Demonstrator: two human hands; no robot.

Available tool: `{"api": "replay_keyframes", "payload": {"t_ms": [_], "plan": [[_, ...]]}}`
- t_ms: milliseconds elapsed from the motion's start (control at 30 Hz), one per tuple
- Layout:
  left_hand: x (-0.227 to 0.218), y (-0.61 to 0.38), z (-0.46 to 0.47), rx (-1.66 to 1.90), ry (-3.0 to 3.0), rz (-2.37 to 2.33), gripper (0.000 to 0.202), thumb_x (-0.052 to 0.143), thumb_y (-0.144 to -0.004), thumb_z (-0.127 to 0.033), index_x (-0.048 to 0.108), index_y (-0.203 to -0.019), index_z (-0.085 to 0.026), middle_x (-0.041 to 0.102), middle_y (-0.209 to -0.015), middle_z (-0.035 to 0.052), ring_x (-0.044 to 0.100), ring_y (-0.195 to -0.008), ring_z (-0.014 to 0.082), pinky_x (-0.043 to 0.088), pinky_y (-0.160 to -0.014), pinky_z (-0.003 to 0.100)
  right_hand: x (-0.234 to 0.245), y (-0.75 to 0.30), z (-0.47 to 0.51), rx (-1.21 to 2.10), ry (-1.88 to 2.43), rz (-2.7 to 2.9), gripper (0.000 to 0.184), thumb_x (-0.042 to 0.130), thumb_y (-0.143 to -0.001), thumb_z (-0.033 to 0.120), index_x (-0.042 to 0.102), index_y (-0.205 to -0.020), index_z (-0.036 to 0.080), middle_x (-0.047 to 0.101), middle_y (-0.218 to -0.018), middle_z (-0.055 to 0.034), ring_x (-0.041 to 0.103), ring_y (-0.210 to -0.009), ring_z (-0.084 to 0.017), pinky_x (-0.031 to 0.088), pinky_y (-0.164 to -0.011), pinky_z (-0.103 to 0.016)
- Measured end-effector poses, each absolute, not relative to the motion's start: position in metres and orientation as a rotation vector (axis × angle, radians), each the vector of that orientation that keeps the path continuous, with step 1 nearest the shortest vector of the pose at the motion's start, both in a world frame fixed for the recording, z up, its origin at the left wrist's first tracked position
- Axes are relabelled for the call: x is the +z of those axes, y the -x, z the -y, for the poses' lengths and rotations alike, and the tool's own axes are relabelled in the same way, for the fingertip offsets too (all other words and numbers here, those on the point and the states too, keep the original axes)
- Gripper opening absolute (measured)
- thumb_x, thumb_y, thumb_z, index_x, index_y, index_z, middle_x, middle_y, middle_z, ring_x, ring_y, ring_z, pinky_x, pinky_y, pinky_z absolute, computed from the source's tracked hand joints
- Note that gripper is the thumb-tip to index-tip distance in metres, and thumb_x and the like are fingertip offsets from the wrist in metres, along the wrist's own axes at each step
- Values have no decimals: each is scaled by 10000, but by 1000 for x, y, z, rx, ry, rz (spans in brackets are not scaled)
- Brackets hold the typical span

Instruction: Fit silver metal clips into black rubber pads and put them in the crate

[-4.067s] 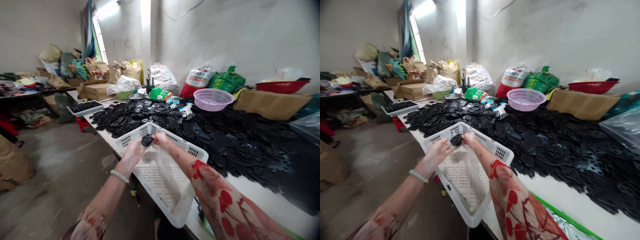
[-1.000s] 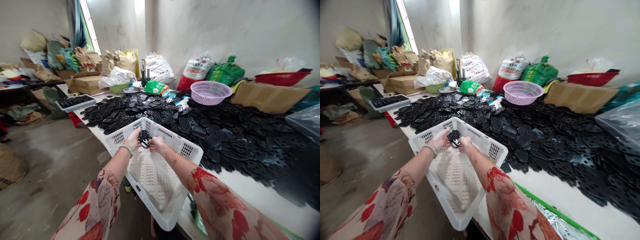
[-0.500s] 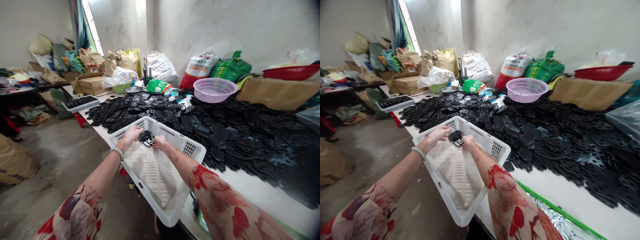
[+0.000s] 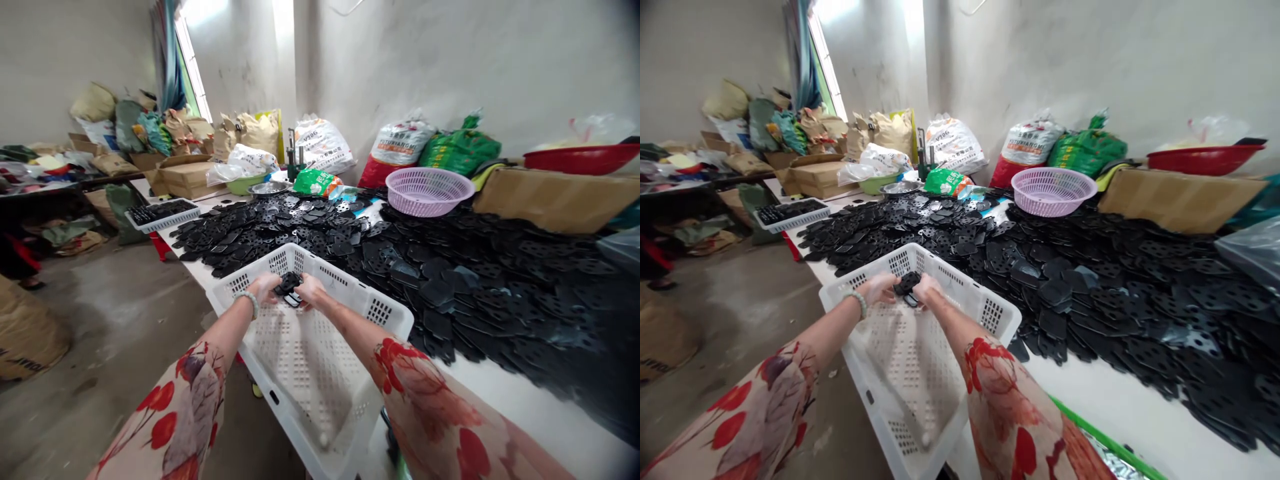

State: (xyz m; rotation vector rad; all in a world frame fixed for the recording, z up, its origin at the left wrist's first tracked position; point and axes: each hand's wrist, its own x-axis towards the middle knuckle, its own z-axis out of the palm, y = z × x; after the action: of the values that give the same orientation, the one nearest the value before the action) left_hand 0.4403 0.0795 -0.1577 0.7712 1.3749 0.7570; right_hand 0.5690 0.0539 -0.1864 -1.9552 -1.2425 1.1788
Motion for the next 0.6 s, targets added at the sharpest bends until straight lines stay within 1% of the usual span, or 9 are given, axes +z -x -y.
{"api": "replay_keyframes", "payload": {"t_ms": [100,167,233,300,400,500,600], "plan": [[-164,-443,-81,699,-794,-1466,350,594,-910,-337,574,-1226,-188,585,-1254,107,609,-1041,241,532,-857,458,-182,-569,-63,1127,1980,1350,182,720,-824,178,648,-963,86,620,-621,-23,614,-538,-159,486,-487,-246],[-168,-443,-82,683,-809,-1491,350,594,-910,-339,575,-1225,-188,588,-1250,107,610,-1038,241,533,-854,457,-180,-568,-68,1126,2005,1405,134,732,-809,169,654,-864,75,613,-583,-42,622,-545,-172,487,-493,-251],[-171,-444,-84,676,-825,-1504,353,594,-910,-340,573,-1226,-184,589,-1246,106,612,-1033,240,534,-851,455,-179,-567,-72,1140,2026,1458,144,696,-858,220,651,-875,83,641,-666,-43,631,-593,-151,519,-540,-255],[-176,-445,-85,667,-841,-1512,360,595,-909,-341,569,-1230,-178,590,-1241,106,615,-1028,239,535,-847,453,-181,-567,-76,1153,2043,1513,185,638,-915,280,644,-954,99,661,-808,-37,639,-673,-131,550,-612,-269],[-181,-447,-87,639,-872,-1527,362,597,-909,-342,569,-1228,-174,595,-1228,105,620,-1014,236,541,-834,447,-186,-568,-81,1173,2050,1606,240,593,-947,329,628,-1053,116,658,-964,-53,649,-795,-148,565,-705,-312],[-185,-449,-87,612,-925,-1551,356,600,-908,-339,572,-1218,-167,606,-1201,101,629,-987,229,549,-813,434,-191,-569,-86,1198,2048,1706,260,582,-952,341,622,-1090,124,654,-1019,-65,650,-854,-167,564,-752,-346],[-187,-451,-86,632,-1019,-1586,345,601,-907,-337,578,-1205,-165,614,-1179,96,634,-963,221,555,-793,420,-194,-570,-90,1190,2051,1780,248,585,-951,337,630,-1067,123,657,-1017,-70,649,-861,-168,562,-758,-346]]}}
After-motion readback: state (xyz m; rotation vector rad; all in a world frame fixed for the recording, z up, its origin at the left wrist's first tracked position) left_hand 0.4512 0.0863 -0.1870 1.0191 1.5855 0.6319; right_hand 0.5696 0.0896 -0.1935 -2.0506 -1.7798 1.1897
